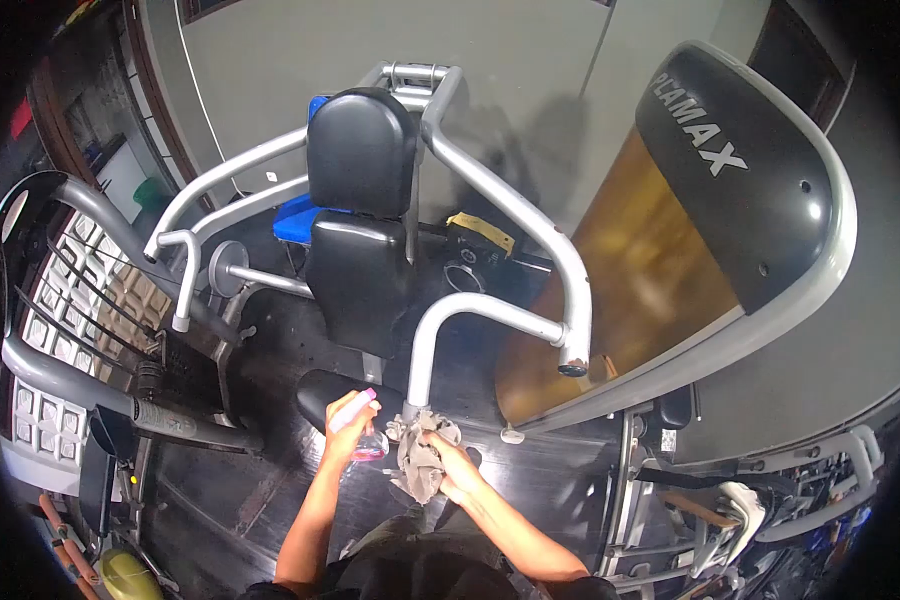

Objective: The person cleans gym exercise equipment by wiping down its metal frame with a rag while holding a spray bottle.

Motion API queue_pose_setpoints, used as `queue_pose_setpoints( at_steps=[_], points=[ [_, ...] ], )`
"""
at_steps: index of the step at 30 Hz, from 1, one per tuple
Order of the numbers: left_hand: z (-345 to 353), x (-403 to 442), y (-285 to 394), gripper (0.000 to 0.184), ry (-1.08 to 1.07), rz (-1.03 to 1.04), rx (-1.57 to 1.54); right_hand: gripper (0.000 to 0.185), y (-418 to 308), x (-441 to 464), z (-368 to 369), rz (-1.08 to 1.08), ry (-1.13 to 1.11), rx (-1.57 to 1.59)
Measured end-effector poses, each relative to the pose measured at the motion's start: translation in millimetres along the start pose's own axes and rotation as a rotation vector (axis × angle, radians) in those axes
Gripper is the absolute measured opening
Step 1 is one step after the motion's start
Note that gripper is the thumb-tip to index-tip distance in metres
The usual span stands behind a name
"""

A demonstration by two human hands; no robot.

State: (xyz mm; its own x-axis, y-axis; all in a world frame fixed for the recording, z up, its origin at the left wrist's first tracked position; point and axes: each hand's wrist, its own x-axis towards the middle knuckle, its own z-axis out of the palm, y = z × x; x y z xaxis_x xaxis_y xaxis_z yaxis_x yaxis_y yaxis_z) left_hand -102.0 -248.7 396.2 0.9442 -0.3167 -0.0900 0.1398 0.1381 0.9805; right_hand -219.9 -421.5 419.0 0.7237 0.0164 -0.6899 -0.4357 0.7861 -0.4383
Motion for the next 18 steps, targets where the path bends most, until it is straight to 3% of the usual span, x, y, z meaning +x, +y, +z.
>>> queue_pose_setpoints(
  at_steps=[5,7,9,13,18],
  points=[
    [13,2,4,0.008,-0.023,0.017,0.027,0.027,-14,-24,2,-0.092,0.041,-0.270],
    [19,1,7,0.007,-0.019,0.008,0.007,0.030,-32,-45,10,-0.256,0.037,-0.418],
    [23,-3,8,0.007,-0.014,0.000,-0.008,0.034,-46,-49,6,-0.212,0.092,-0.369],
    [27,-10,2,0.005,0.021,0.044,-0.020,0.033,-42,-13,-10,-0.073,-0.019,-0.534],
    [29,-31,8,0.006,0.098,0.082,0.046,0.028,-16,18,-5,-0.076,-0.121,-0.331]
  ],
)
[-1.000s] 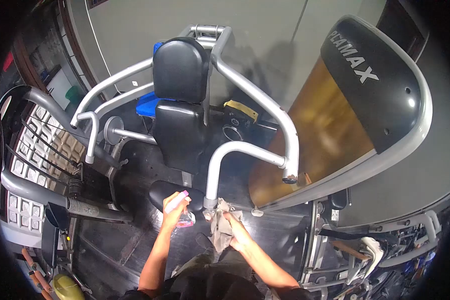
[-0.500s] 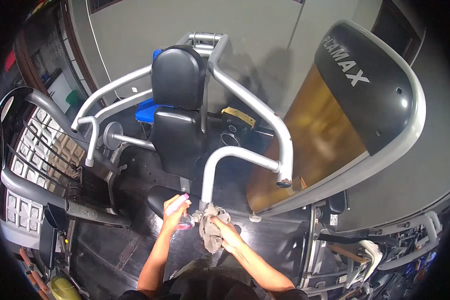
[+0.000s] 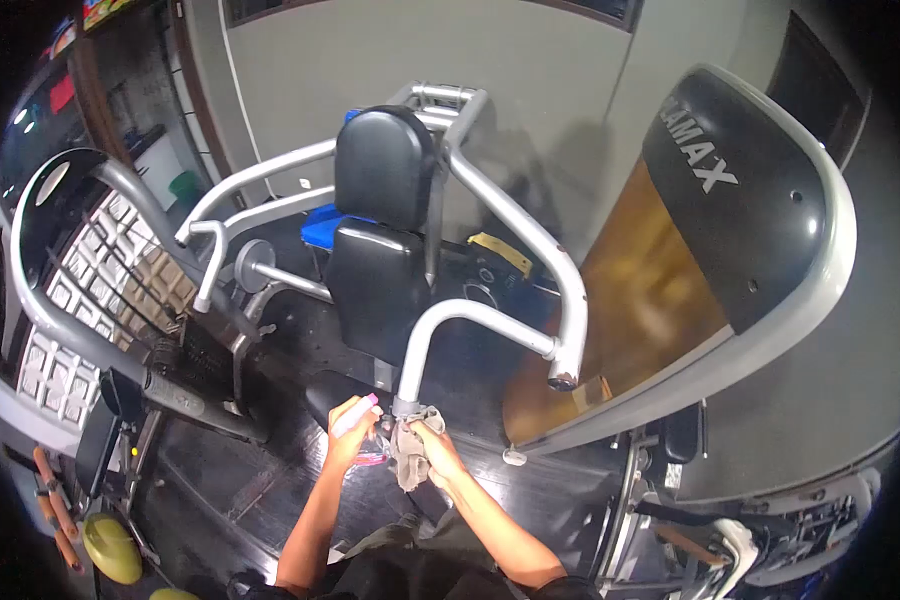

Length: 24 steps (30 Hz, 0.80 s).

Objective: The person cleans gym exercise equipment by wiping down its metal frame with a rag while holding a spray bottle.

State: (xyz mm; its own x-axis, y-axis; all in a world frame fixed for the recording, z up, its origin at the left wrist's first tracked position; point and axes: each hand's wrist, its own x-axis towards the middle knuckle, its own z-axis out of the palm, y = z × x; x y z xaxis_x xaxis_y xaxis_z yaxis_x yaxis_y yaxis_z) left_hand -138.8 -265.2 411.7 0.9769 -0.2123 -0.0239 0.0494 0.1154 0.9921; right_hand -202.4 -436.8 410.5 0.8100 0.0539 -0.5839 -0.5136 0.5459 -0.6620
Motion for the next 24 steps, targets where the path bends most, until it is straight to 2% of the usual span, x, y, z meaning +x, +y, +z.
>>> queue_pose_setpoints(
  at_steps=[2,5,7,9,17,21,23,24],
  points=[
    [0,-11,5,0.009,0.048,0.042,0.022,0.022,-6,-12,8,-0.014,-0.049,0.160],
    [4,-28,11,0.013,0.103,0.055,0.086,0.026,-4,-15,-11,0.028,-0.059,0.163],
    [9,-40,17,0.015,0.131,0.070,0.080,0.021,-11,-26,-14,0.037,-0.126,0.209],
    [14,-57,28,0.016,0.211,0.011,0.073,0.024,-15,-38,-15,0.025,-0.123,0.212],
    [10,-114,43,0.016,0.385,0.079,0.077,0.037,-50,-65,5,-0.073,-0.412,-0.142],
    [-5,-133,57,0.017,0.481,0.059,0.140,0.037,-37,-56,27,-0.049,-0.583,-0.189],
    [-14,-139,66,0.018,0.532,0.070,0.142,0.034,-27,-51,40,0.056,-0.507,-0.155],
    [-19,-142,70,0.018,0.559,0.071,0.143,0.034,-24,-46,46,0.086,-0.547,-0.128]
  ],
)
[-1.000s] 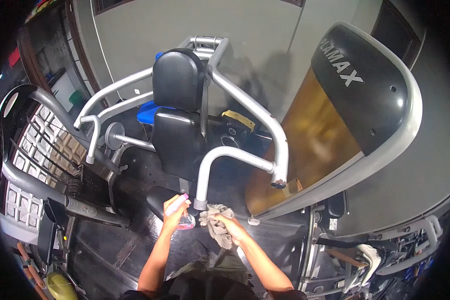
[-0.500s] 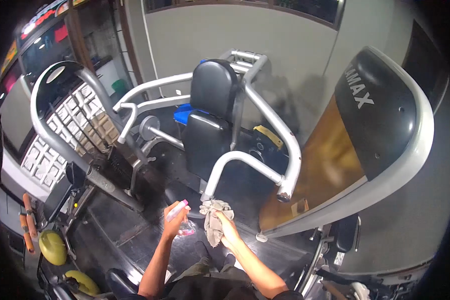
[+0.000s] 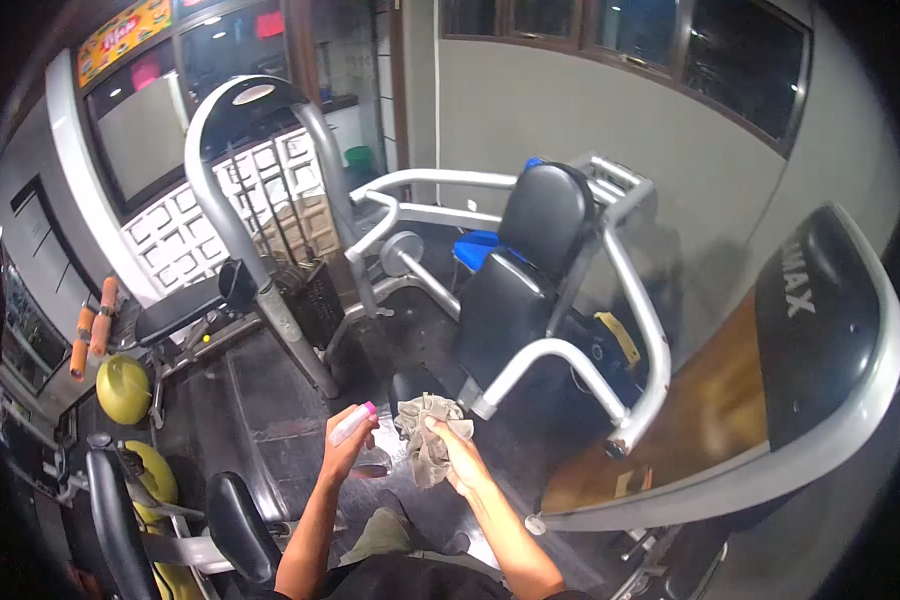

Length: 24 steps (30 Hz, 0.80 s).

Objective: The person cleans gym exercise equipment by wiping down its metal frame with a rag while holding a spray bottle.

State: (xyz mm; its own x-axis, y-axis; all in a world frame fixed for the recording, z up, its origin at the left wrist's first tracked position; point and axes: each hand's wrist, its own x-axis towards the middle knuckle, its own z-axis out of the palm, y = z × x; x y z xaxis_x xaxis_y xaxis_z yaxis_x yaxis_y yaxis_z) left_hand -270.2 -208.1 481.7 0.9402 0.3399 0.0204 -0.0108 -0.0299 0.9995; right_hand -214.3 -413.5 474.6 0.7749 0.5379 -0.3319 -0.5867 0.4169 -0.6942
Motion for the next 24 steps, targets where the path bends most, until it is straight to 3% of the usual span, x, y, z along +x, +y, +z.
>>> queue_pose_setpoints(
  at_steps=[4,7,8,14,24],
  points=[
    [-29,12,-4,0.018,0.130,0.006,-0.069,0.045,2,34,19,0.033,-0.166,0.048],
    [-49,28,4,0.018,0.187,0.064,-0.049,0.046,-2,56,38,0.035,-0.147,0.041],
    [-58,38,-4,0.017,0.182,0.072,-0.048,0.031,-6,61,47,0.065,-0.095,0.062],
    [-101,105,-3,0.016,0.153,0.115,0.008,0.027,0,128,64,0.038,-0.109,0.062],
    [-163,226,3,0.021,0.105,0.161,0.135,0.031,13,209,98,-0.238,0.234,-0.088]
  ],
)
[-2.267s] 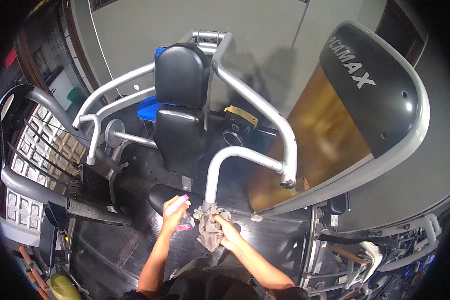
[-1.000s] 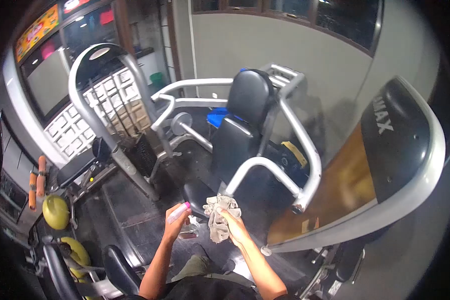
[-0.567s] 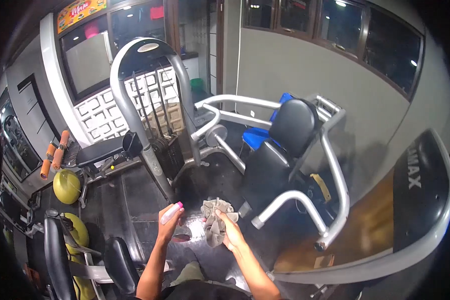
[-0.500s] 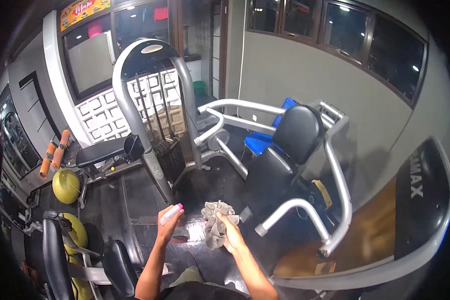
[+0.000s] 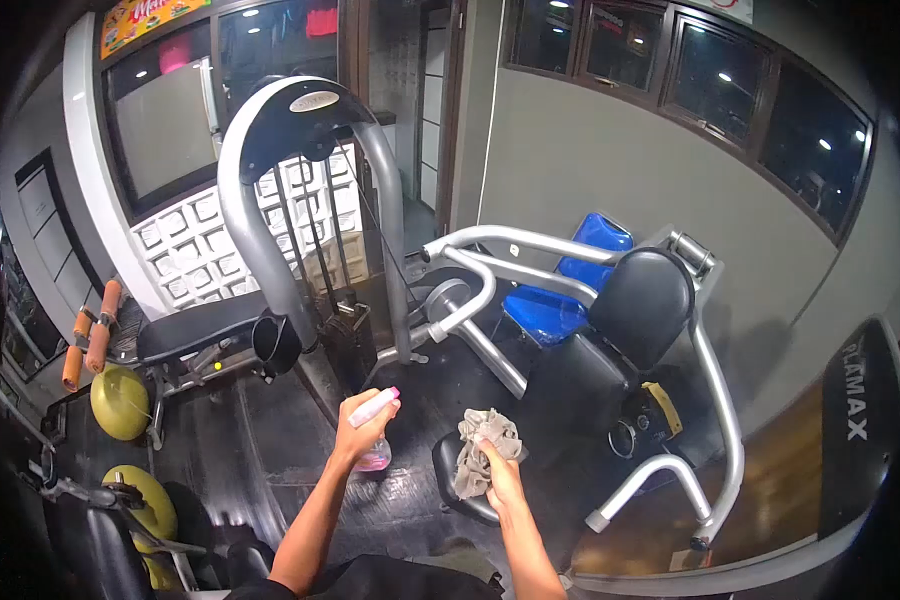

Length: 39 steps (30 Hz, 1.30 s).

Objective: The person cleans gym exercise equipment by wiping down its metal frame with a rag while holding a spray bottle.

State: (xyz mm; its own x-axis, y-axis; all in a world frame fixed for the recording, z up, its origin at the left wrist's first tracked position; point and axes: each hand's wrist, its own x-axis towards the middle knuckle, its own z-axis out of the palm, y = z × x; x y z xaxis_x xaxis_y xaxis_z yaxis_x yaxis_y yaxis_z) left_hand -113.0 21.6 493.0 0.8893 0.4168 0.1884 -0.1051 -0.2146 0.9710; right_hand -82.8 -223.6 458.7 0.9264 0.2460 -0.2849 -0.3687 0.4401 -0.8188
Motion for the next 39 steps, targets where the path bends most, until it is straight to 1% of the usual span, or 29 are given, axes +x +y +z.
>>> queue_pose_setpoints(
  at_steps=[1,3,5,8,10,12,17,19,21,23,24,28,30,31,33,34,35,37,38,39],
  points=[
    [-2,10,-1,0.021,-0.010,-0.006,-0.005,0.031,0,5,3,0.000,0.012,-0.002],
    [-6,31,-1,0.021,-0.027,0.089,0.041,0.031,-3,12,12,-0.048,0.011,-0.021],
    [-8,52,-4,0.022,-0.057,0.085,0.055,0.032,-12,18,26,-0.066,0.042,-0.028],
    [-6,78,-13,0.023,-0.100,0.068,0.062,0.040,-20,42,34,-0.098,0.013,-0.125],
    [-4,97,-18,0.023,-0.116,0.058,0.059,0.040,-25,59,40,-0.106,0.005,-0.147],
    [0,113,-21,0.022,-0.123,0.100,0.086,0.038,-29,78,45,-0.104,-0.015,-0.168],
    [12,154,-42,0.022,-0.171,0.060,0.163,0.035,-36,121,53,-0.122,0.025,-0.189],
    [18,166,-43,0.023,-0.208,-0.004,0.176,0.033,-41,135,54,-0.146,0.041,-0.188],
    [22,176,-53,0.023,-0.218,0.016,0.205,0.031,-41,149,50,-0.153,0.068,-0.227],
    [26,184,-58,0.025,-0.264,-0.054,0.241,0.031,-39,164,46,-0.161,0.069,-0.255],
    [26,188,-54,0.025,-0.279,-0.034,0.284,0.031,-38,170,44,-0.168,0.075,-0.284],
    [26,197,-66,0.025,-0.305,-0.062,0.289,0.029,-32,186,46,-0.084,0.091,-0.371],
    [24,201,-68,0.026,-0.341,-0.121,0.295,0.031,-27,192,61,-0.301,0.050,-0.378],
    [23,203,-69,0.026,-0.339,-0.124,0.295,0.031,-28,197,61,-0.298,0.047,-0.379],
    [21,205,-73,0.025,-0.358,-0.081,0.265,0.036,-29,206,63,-0.600,-0.028,-0.942],
    [19,205,-74,0.025,-0.356,-0.085,0.266,0.045,-35,205,77,-0.776,-0.052,-1.098],
    [18,206,-75,0.024,-0.336,-0.075,0.241,0.045,-39,206,87,-0.772,-0.055,-1.098],
    [16,207,-81,0.022,-0.316,-0.070,0.215,0.050,-41,209,102,-0.815,-0.174,-1.407],
    [15,209,-90,0.020,-0.299,-0.025,0.175,0.051,-39,213,108,-0.748,-0.206,-1.512],
    [13,210,-96,0.019,-0.282,0.022,0.136,0.051,-39,216,115,-0.746,-0.209,-1.511]
  ],
)
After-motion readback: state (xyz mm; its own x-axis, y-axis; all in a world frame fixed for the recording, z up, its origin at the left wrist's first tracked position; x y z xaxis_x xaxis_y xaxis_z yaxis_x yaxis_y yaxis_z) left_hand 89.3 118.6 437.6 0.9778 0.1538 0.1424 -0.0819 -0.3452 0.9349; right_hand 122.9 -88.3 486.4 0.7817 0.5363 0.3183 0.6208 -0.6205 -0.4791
